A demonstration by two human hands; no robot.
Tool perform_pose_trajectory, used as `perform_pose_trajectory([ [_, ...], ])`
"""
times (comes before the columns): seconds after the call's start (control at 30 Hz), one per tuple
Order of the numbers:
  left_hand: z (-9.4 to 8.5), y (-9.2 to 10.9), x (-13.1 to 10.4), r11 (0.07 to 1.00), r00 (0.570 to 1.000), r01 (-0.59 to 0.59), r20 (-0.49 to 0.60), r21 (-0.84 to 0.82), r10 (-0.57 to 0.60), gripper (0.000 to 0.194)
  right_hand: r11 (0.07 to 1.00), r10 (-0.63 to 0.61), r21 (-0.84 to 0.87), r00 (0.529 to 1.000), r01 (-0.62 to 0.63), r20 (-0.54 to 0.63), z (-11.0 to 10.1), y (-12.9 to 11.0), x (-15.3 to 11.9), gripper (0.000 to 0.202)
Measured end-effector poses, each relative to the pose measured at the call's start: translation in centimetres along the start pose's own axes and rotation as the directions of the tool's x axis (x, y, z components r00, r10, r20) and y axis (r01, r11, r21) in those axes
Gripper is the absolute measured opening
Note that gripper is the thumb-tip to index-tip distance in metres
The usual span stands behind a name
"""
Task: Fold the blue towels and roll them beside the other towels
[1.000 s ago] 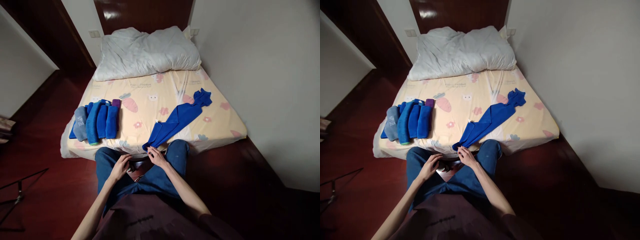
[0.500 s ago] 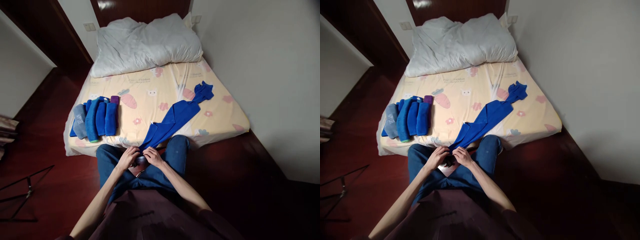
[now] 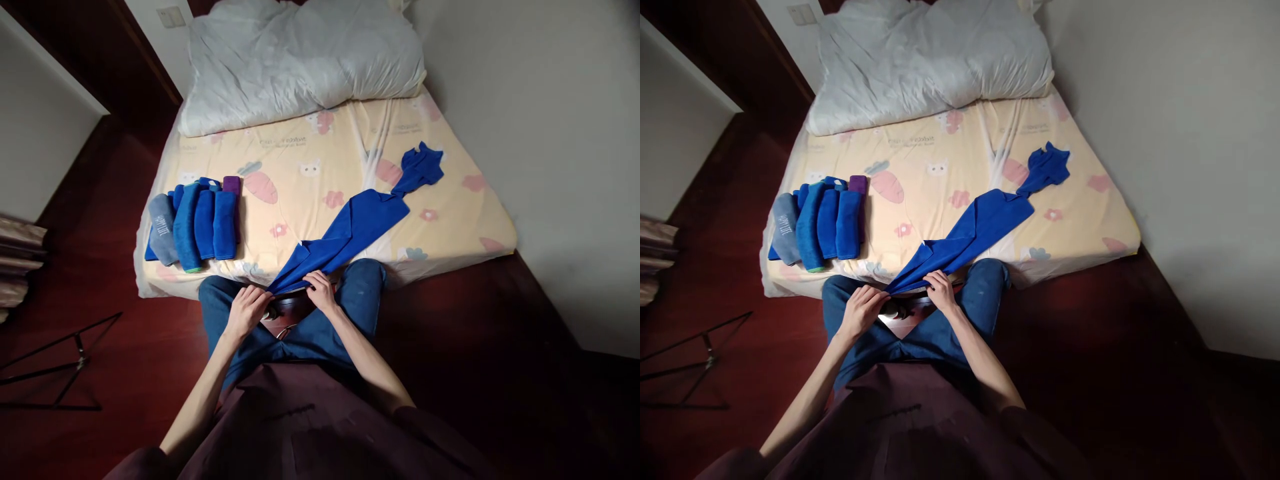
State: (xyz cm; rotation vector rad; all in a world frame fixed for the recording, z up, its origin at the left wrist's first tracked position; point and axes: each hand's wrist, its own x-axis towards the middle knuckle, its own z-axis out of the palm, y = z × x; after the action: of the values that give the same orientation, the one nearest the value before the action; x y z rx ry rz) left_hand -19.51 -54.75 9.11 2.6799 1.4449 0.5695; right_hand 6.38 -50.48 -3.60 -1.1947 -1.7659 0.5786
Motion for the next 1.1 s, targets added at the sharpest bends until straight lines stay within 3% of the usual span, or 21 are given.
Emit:
perform_pose_trajectory([
  [0.33, -3.4, -1.8, -0.8, 0.999, 0.978, 0.026, -0.208, 0.038, -0.017, 0.012, 0.999, 0.033, 0.029, 0.972, -0.027, -0.233, -2.1, -1.0, 0.6, 0.043],
  [0.5, -4.9, -2.8, -1.4, 0.994, 0.961, 0.102, -0.264, 0.047, -0.086, 0.012, 0.993, 0.061, -0.061, 0.865, -0.105, -0.498, -4.0, -0.1, 1.1, 0.035],
  [0.63, -6.3, -3.7, -2.3, 0.978, 0.936, 0.193, -0.314, 0.074, -0.161, 0.013, 0.968, 0.113, -0.109, 0.781, -0.226, -0.614, -5.4, 0.6, 1.6, 0.027],
  [0.77, -8.0, -5.1, -3.7, 0.958, 0.879, 0.272, -0.427, 0.088, -0.211, 0.014, 0.947, 0.104, -0.152, 0.717, -0.283, -0.689, -6.3, 1.0, 1.9, 0.024],
  [0.93, -10.5, -6.9, -6.0, 0.881, 0.762, 0.451, -0.577, 0.145, -0.295, 0.023, 0.946, 0.066, -0.16, 0.649, -0.283, -0.758, -6.9, 1.5, 1.8, 0.023],
  [1.1, -13.6, -7.9, -7.3, 0.872, 0.741, 0.464, -0.606, 0.153, -0.288, 0.027, 0.924, 0.106, -0.148, 0.607, -0.353, -0.788, -7.5, 1.6, 1.8, 0.023],
])
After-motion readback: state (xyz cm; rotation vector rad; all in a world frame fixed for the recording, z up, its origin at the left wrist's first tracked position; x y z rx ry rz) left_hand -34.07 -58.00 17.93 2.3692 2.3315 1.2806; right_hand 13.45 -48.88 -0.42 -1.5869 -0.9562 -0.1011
